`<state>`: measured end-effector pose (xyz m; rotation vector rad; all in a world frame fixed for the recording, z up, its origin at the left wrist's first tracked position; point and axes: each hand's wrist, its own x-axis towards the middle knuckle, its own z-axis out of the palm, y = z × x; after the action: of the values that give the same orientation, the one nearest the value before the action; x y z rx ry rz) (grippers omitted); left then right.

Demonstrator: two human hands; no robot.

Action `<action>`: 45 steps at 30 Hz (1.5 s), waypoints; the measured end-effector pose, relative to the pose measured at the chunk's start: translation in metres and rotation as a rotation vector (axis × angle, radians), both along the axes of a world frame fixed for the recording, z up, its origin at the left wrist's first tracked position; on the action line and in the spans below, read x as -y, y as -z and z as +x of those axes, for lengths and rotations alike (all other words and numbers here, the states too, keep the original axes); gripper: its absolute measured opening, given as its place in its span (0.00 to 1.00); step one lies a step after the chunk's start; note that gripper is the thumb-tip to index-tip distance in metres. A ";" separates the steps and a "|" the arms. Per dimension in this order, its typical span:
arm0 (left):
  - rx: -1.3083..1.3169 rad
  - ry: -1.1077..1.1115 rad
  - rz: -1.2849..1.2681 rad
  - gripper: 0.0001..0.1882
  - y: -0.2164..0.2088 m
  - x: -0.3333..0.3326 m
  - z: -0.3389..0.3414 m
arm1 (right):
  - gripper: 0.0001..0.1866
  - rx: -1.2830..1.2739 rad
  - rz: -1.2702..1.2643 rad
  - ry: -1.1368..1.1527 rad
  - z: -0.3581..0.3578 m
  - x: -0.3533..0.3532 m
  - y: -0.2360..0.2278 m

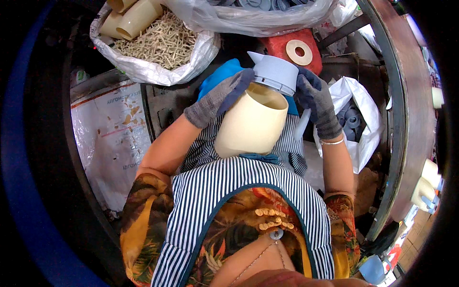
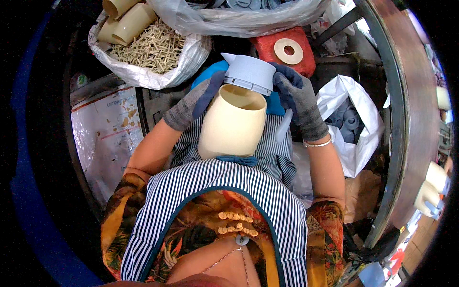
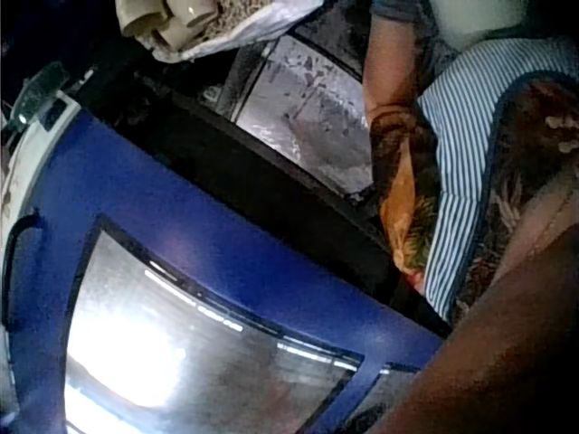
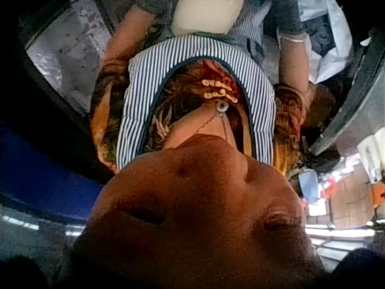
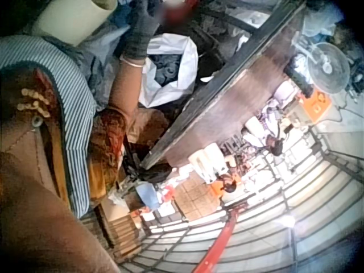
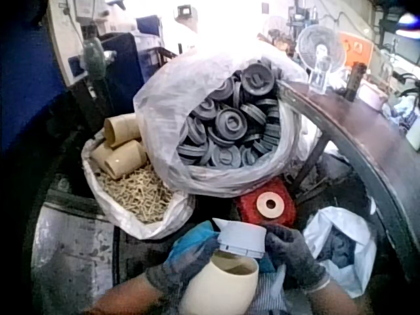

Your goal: The person repeatedly picks up a beige plastic container and a grey lid, aligns them, and presses the lid onto the container to secure it. The person then places the assembled container into a white bag filled with packing material. This process is repeated multiple times with different containers.

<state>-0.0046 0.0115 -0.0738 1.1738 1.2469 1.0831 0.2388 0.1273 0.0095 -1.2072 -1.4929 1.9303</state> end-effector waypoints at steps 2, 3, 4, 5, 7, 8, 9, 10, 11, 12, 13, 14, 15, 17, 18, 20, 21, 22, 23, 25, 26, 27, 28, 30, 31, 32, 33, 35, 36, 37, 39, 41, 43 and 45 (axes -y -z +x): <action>0.032 0.078 0.030 0.37 -0.008 -0.010 -0.006 | 0.21 -0.010 0.003 0.003 0.000 0.001 0.001; 0.044 0.114 0.045 0.39 -0.015 -0.013 -0.009 | 0.21 -0.019 0.005 0.001 -0.002 0.001 0.001; 0.050 0.144 -0.011 0.39 -0.026 -0.018 -0.009 | 0.21 -0.010 0.005 0.002 -0.003 0.003 0.000; 0.054 0.173 -0.067 0.40 -0.038 -0.022 -0.009 | 0.21 -0.002 0.005 0.004 -0.005 0.004 -0.002; 0.041 0.212 -0.316 0.38 -0.069 -0.032 0.000 | 0.21 0.006 0.037 0.018 -0.005 0.003 0.000; 0.088 0.205 -0.324 0.37 -0.069 -0.033 0.003 | 0.21 0.005 0.068 0.031 -0.004 0.003 0.008; 0.132 0.197 -0.335 0.36 -0.069 -0.032 0.005 | 0.21 0.002 0.095 0.045 -0.004 0.003 0.012; 0.176 0.188 -0.346 0.36 -0.068 -0.032 0.007 | 0.21 -0.003 0.092 0.023 -0.003 0.003 0.011; 0.213 0.166 -0.343 0.35 -0.067 -0.030 0.008 | 0.21 -0.008 0.088 0.000 -0.002 0.006 0.007; 0.251 0.147 -0.342 0.35 -0.066 -0.027 0.008 | 0.21 -0.013 0.084 -0.020 -0.002 0.008 0.005; 0.288 0.127 -0.341 0.35 -0.064 -0.024 0.008 | 0.21 0.011 0.143 -0.030 -0.003 0.010 0.007; 0.324 0.105 -0.339 0.36 -0.063 -0.021 0.007 | 0.22 0.033 0.202 -0.040 -0.006 0.013 0.010; 0.309 0.132 -0.352 0.38 -0.066 -0.021 0.004 | 0.22 0.041 0.272 -0.059 -0.006 0.013 0.014; 0.222 0.166 -0.287 0.39 -0.067 -0.018 0.002 | 0.23 0.038 0.420 -0.100 -0.005 0.014 0.027; 0.177 0.180 -0.250 0.39 -0.068 -0.015 0.002 | 0.24 0.025 0.505 -0.129 -0.004 0.013 0.030; 0.189 0.173 -0.248 0.39 -0.073 -0.010 0.003 | 0.27 0.020 0.496 -0.177 -0.005 0.013 0.030; 0.207 0.176 -0.233 0.39 -0.077 -0.010 0.003 | 0.25 0.004 0.562 -0.167 -0.008 0.013 0.031; 0.225 0.180 -0.217 0.39 -0.079 -0.011 0.002 | 0.24 -0.011 0.629 -0.158 -0.010 0.011 0.033; 0.307 0.195 -0.274 0.39 -0.080 -0.013 -0.001 | 0.24 0.024 0.668 -0.188 -0.008 0.009 0.034; 0.476 0.223 -0.379 0.39 -0.080 -0.019 -0.005 | 0.25 0.118 0.719 -0.232 -0.011 0.008 0.021; 0.456 0.141 -0.359 0.39 -0.075 -0.016 -0.002 | 0.25 0.164 0.743 -0.257 -0.012 0.006 0.016; 0.439 0.056 -0.341 0.39 -0.066 -0.006 0.005 | 0.26 0.074 0.596 -0.323 -0.010 0.000 0.017; 0.416 -0.023 -0.322 0.39 -0.066 0.002 0.010 | 0.25 0.020 0.523 -0.262 -0.010 -0.013 0.023; 0.303 -0.068 -0.245 0.40 -0.071 0.017 0.012 | 0.25 -0.096 0.380 -0.165 -0.013 -0.047 0.039; 0.254 -0.087 -0.231 0.41 -0.069 0.022 0.011 | 0.25 0.218 0.776 -0.096 -0.018 -0.061 0.039; 0.205 -0.108 -0.217 0.42 -0.067 0.026 0.011 | 0.26 0.490 1.030 -0.137 -0.024 -0.077 0.053; 0.205 -0.101 -0.184 0.44 -0.067 0.023 0.010 | 0.27 0.782 1.267 -0.152 -0.027 -0.090 0.083; 0.113 -0.127 -0.138 0.47 -0.074 0.030 0.010 | 0.28 1.035 1.522 -0.162 -0.036 -0.100 0.113; 0.066 -0.138 -0.118 0.48 -0.080 0.032 0.011 | 0.29 1.006 1.539 -0.143 -0.039 -0.103 0.119; 0.060 -0.164 -0.097 0.49 -0.094 0.031 0.013 | 0.30 0.989 1.557 -0.125 -0.039 -0.106 0.121; 0.054 -0.160 -0.015 0.48 -0.135 0.015 0.006 | 0.30 0.510 1.154 0.175 -0.020 -0.110 0.120; 0.107 -0.196 0.149 0.47 -0.144 -0.007 -0.011 | 0.30 -0.048 0.536 0.378 0.010 -0.106 0.100; 0.134 -0.233 0.194 0.46 -0.178 -0.052 -0.005 | 0.28 0.057 0.608 0.441 0.060 -0.097 0.078; -0.079 -0.258 0.428 0.45 -0.151 -0.108 -0.002 | 0.27 0.041 0.583 0.490 0.091 -0.083 0.046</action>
<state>-0.0062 0.1192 0.0771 1.4099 1.2893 1.5644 0.3298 0.2103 -0.0369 -1.1892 -1.4586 1.0597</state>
